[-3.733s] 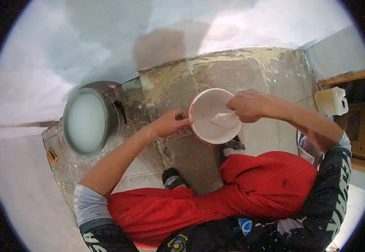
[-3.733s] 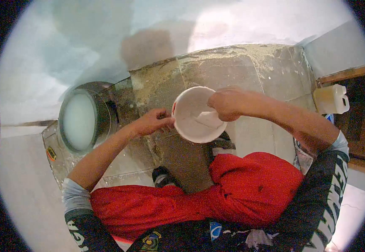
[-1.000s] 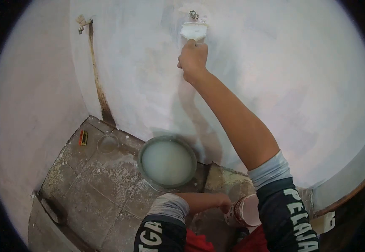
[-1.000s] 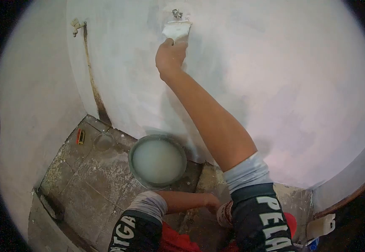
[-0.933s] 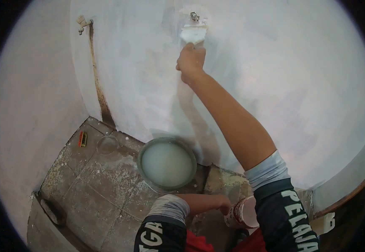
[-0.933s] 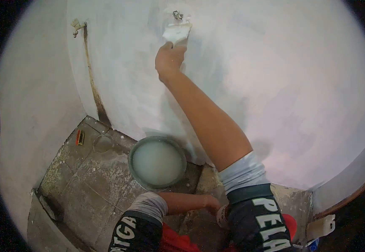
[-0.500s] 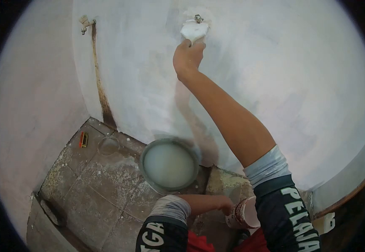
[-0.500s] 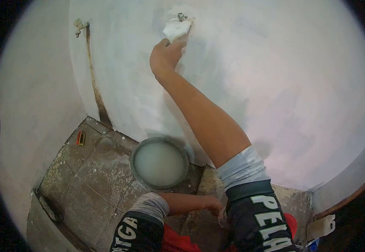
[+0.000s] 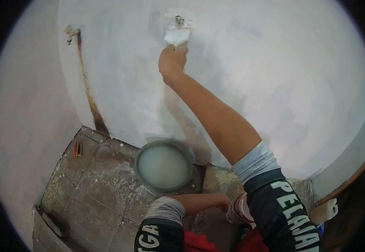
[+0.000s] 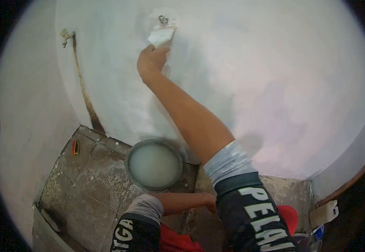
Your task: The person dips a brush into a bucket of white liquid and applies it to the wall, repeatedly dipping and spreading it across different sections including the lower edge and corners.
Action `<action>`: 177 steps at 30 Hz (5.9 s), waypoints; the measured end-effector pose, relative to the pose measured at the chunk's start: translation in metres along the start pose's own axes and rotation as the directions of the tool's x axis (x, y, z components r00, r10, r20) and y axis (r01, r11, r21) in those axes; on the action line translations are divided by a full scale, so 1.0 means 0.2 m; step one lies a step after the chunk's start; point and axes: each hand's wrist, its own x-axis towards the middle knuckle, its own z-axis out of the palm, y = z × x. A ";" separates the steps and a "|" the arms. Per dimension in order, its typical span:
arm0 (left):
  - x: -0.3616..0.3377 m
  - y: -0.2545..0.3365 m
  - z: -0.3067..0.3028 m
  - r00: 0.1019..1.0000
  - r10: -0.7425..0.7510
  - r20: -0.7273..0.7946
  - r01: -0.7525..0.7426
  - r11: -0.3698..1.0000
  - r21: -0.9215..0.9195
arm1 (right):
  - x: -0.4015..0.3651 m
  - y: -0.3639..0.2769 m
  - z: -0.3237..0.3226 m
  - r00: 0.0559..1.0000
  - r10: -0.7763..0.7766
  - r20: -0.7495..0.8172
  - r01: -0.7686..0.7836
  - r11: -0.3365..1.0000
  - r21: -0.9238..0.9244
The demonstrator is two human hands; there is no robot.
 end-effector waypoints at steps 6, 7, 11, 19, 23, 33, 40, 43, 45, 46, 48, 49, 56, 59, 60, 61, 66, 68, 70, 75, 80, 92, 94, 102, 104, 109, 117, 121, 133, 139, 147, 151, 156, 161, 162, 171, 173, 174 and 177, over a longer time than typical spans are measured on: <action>-0.29 0.36 -0.23 0.961 -0.265 -0.076 0.244 0.946 -0.214 | -0.20 0.27 -0.32 0.982 -0.005 0.189 0.026 0.993 -0.112; -0.20 0.29 -0.17 0.988 -0.026 -0.154 0.023 1.000 -0.019 | -0.23 0.27 -0.46 0.968 -0.101 0.229 0.144 0.973 -0.180; -0.63 0.70 -0.50 0.971 0.064 -0.232 -0.111 0.974 -0.196 | -0.09 0.03 -1.03 0.858 -0.437 0.270 0.513 0.759 -0.401; -0.48 0.66 -0.45 0.961 0.058 -0.272 -0.110 0.977 -0.181 | 0.40 -0.63 -1.33 0.689 -0.494 0.530 0.550 -0.120 -0.827; -0.10 0.52 -0.36 0.986 -0.086 0.145 0.114 0.974 -0.196 | 0.32 -0.60 -1.27 0.647 -0.066 0.760 0.725 -0.255 -0.640; 0.07 0.48 -0.38 0.918 -0.015 0.396 0.160 0.927 -0.338 | 0.66 -1.00 -1.27 0.664 -0.155 0.732 0.494 -0.645 -0.584; -0.58 0.82 -0.73 0.910 -0.123 0.396 0.223 0.950 -0.219 | 0.51 -0.76 -1.20 0.506 -0.397 0.766 0.471 -0.617 -0.631; -0.56 0.81 -0.71 0.895 -0.187 0.405 0.287 0.937 -0.201 | 0.33 -0.41 -1.19 0.518 -0.194 0.833 0.652 -0.541 -0.531; -0.60 0.84 -0.71 0.882 -0.225 0.414 0.314 0.936 -0.159 | 0.19 -0.38 -1.19 0.492 0.027 0.870 0.777 -0.463 -0.426; -0.69 0.86 -0.71 0.939 -0.208 0.275 0.292 0.905 -0.310 | 0.16 -0.42 -1.18 0.493 0.026 0.869 0.777 -0.462 -0.428; -0.68 0.84 -0.67 0.970 -0.208 0.126 0.243 0.858 -0.452 | 0.13 -0.50 -1.16 0.552 0.250 0.796 0.824 -0.310 -0.474; -0.57 0.77 -0.62 0.963 -0.182 0.196 0.252 0.863 -0.437 | 0.15 -0.50 -1.16 0.550 0.249 0.797 0.826 -0.308 -0.473; -0.31 0.56 -0.39 0.947 -0.257 0.192 0.313 0.872 -0.377 | 0.53 -0.80 -1.13 0.543 -0.232 0.807 0.660 -0.477 -0.580; -0.43 0.69 -0.53 0.969 -0.174 0.174 0.230 0.893 -0.387 | 0.49 -0.98 -1.05 0.594 -0.311 0.741 0.541 -0.527 -0.655; -0.44 0.70 -0.54 0.971 -0.169 0.172 0.224 0.894 -0.387 | 0.47 -1.03 -1.03 0.577 -0.359 0.734 0.532 -0.516 -0.671; -0.46 0.71 -0.56 0.972 -0.167 0.168 0.220 0.898 -0.381 | 0.47 -1.01 -1.01 0.576 -0.357 0.735 0.534 -0.516 -0.670; -0.47 0.72 -0.58 0.972 -0.168 0.167 0.219 0.906 -0.362 | 0.45 -0.69 -0.90 0.475 -0.341 0.811 0.617 -0.527 -0.584; -0.47 0.73 -0.58 0.973 -0.161 0.165 0.212 0.908 -0.361 | 0.34 -0.45 -0.90 0.417 -0.295 0.860 0.725 -0.462 -0.510; -0.47 0.72 -0.59 0.974 -0.162 0.159 0.210 0.908 -0.362 | 0.23 -0.34 -0.88 0.408 -0.162 0.898 0.808 -0.394 -0.438; -0.48 0.74 -0.59 0.980 -0.143 0.138 0.185 0.911 -0.368 | 0.15 -0.48 -0.88 0.409 -0.024 0.912 0.874 -0.275 -0.400; -0.47 0.73 -0.56 0.981 -0.143 0.130 0.182 0.910 -0.373 | 0.36 -0.69 -0.91 0.522 -0.180 0.834 0.753 -0.362 -0.550; -0.50 0.72 -0.57 0.957 -0.213 0.198 0.257 0.939 -0.230 | 0.39 -0.61 -0.89 0.460 -0.319 0.829 0.651 -0.514 -0.559; -0.52 0.74 -0.57 0.952 -0.220 0.211 0.275 0.917 -0.288 | 0.36 -0.36 -0.90 0.417 -0.194 0.888 0.663 -0.604 -0.442; -0.57 0.76 -0.56 0.948 -0.251 0.197 0.309 0.879 -0.363 | 0.14 -0.40 -0.88 0.435 0.043 0.899 0.877 -0.246 -0.413; -0.59 0.77 -0.57 0.934 -0.293 0.204 0.352 0.848 -0.396 | 0.22 -0.47 -0.88 0.497 -0.098 0.862 0.822 -0.263 -0.504; -0.65 0.77 -0.58 0.997 -0.067 -0.027 0.059 0.968 -0.244 | 0.37 -0.69 -0.86 0.550 -0.381 0.743 0.631 -0.394 -0.669; -0.62 0.51 -0.34 0.864 0.344 -0.367 -0.480 0.781 -0.398 | 0.45 -0.57 -0.95 0.522 -0.435 0.733 0.599 -0.425 -0.679; -0.59 0.68 -0.50 0.991 -0.107 0.084 0.134 0.875 -0.464 | 0.19 0.00 -1.05 0.497 -0.423 0.758 0.655 -0.390 -0.647; -0.63 0.76 -0.52 0.872 -0.274 0.406 0.387 0.894 -0.225 | 0.01 -0.08 -1.56 0.595 0.142 0.791 0.738 0.294 -0.608; -0.61 0.69 -0.37 0.771 -0.343 0.537 0.524 0.821 -0.228 | -0.05 -0.03 -2.05 0.722 0.309 0.619 0.215 0.750 -0.625; -0.66 0.56 -0.21 0.666 -0.353 0.658 0.662 0.686 -0.302 | -0.12 0.18 -2.36 0.573 -0.581 0.578 0.769 0.625 -0.134; -0.69 0.57 -0.25 0.732 -0.363 0.576 0.611 0.723 -0.321 | -0.11 0.25 -2.37 0.383 -0.767 0.515 0.886 0.463 0.031; -0.81 0.67 -0.45 0.785 -0.407 0.467 0.588 0.727 -0.355 | -0.10 0.30 -2.38 0.344 -0.734 0.586 0.877 0.474 0.080; -0.68 0.55 -0.24 0.777 -0.454 0.436 0.602 0.740 -0.301 | -0.11 0.33 -2.35 0.505 -0.496 0.706 0.768 0.631 -0.105; -0.62 0.47 -0.15 0.777 -0.455 0.435 0.603 0.736 -0.307 | -0.10 0.36 -2.35 0.501 -0.496 0.709 0.768 0.633 -0.099; -0.57 0.52 -0.28 0.791 -0.424 0.441 0.574 0.764 -0.294 | -0.12 0.51 -2.36 0.477 -0.333 0.813 0.746 0.643 -0.174; -0.51 0.45 -0.18 0.823 -0.395 0.407 0.535 0.779 -0.326 | -0.13 0.51 -2.36 0.459 -0.295 0.838 0.758 0.622 -0.197; -0.54 0.47 -0.20 0.825 -0.395 0.405 0.533 0.781 -0.325 | -0.14 0.51 -2.36 0.459 -0.294 0.838 0.759 0.619 -0.199; -0.59 0.51 -0.26 0.823 -0.418 0.386 0.548 0.764 -0.342 | -0.14 0.53 -2.36 0.454 -0.262 0.851 0.757 0.618 -0.213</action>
